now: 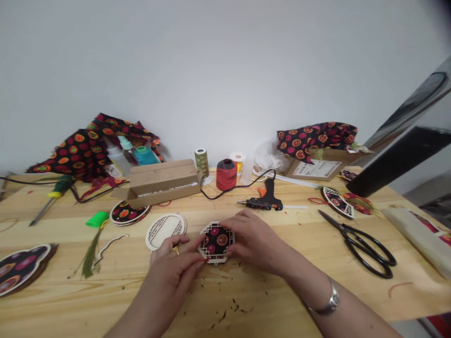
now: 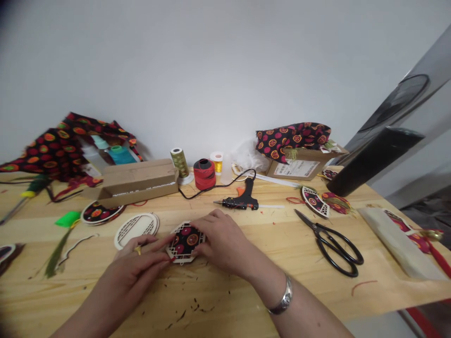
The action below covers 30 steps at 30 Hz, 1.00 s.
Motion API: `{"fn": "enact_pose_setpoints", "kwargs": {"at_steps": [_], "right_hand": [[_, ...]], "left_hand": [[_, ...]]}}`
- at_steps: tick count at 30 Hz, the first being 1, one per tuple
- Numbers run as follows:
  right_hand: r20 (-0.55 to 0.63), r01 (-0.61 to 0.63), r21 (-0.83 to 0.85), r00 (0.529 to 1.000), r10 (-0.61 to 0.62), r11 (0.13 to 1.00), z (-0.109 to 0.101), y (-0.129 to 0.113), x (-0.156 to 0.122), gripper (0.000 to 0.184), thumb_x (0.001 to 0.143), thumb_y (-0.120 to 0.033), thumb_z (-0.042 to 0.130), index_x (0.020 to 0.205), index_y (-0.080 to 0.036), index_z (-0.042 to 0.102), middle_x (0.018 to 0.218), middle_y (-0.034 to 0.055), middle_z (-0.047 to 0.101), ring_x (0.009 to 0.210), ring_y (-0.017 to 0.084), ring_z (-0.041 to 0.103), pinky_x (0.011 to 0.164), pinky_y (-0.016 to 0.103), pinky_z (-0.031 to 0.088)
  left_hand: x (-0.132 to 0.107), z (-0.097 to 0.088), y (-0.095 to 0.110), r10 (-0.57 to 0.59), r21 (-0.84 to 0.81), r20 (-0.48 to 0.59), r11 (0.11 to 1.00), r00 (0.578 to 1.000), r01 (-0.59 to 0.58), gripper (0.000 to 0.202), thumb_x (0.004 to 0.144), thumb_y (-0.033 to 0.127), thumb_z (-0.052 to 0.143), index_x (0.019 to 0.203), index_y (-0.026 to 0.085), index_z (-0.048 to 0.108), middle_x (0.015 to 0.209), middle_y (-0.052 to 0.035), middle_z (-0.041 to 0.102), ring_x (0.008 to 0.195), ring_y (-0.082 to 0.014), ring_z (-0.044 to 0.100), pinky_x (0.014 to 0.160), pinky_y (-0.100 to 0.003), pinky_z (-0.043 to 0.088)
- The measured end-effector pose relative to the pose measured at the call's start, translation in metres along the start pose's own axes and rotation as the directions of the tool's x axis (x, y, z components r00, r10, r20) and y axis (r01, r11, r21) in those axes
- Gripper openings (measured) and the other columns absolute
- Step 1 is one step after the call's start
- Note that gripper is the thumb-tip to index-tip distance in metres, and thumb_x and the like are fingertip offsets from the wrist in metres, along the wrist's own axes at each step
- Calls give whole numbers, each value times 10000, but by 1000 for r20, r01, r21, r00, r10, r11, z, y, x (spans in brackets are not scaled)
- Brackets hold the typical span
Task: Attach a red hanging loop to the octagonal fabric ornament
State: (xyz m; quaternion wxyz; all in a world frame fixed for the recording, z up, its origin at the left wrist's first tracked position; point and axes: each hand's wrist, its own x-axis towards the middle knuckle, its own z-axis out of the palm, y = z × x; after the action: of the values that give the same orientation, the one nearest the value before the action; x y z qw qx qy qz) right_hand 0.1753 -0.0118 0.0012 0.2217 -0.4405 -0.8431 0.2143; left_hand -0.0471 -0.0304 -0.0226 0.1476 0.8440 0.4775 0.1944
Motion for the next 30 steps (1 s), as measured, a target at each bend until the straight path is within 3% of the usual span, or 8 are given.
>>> {"fn": "enact_pose_setpoints", "kwargs": {"at_steps": [7,11,15,22,27,30], "right_hand": [[-63,3,116,998,4,993,0,3,-2,372,747,-165,670,1112,-186,609,1095,64,648,1003,188,548,891,303,399],[-175,-213,177,954,243,961,0,11,-1,248,831,-177,534,1049,-145,648,1058,89,656,962,169,584,848,268,429],[-127,-400,136,901,416,907,-1,15,3,211,814,-177,505,873,-144,705,881,74,709,811,167,620,725,250,434],[16,-480,51,877,480,876,3,8,7,249,776,-300,537,708,-159,730,611,39,688,548,122,548,498,213,328],[34,-517,-40,855,518,855,-2,-4,12,267,751,-321,548,620,-155,711,525,32,626,484,107,456,472,224,273],[49,-530,-80,844,535,844,-5,-6,15,274,737,-328,558,579,-152,695,494,22,581,473,101,405,466,222,263]], "left_hand": [[1,1,-2,32,12,-23,999,999,-31,207,828,258,519,810,304,720,1174,26,667,1004,-274,504,828,-478,471],[1,-1,-1,65,24,-57,998,996,-64,207,836,261,511,820,291,716,1168,16,670,998,-261,531,821,-450,501],[-2,-7,2,108,56,-167,993,980,-100,221,841,237,487,842,272,705,1176,-16,666,1028,-258,565,815,-434,524],[-9,-8,18,204,69,-210,979,956,-194,223,832,169,493,857,247,700,1128,-49,689,1038,-244,589,823,-421,546],[-5,-2,28,279,165,-220,955,935,-246,280,818,95,458,856,197,716,1153,-93,672,1098,-300,559,855,-506,525],[1,2,32,278,184,-150,951,949,-250,312,828,81,432,871,165,730,1187,-130,648,1127,-324,551,878,-517,511]]}}
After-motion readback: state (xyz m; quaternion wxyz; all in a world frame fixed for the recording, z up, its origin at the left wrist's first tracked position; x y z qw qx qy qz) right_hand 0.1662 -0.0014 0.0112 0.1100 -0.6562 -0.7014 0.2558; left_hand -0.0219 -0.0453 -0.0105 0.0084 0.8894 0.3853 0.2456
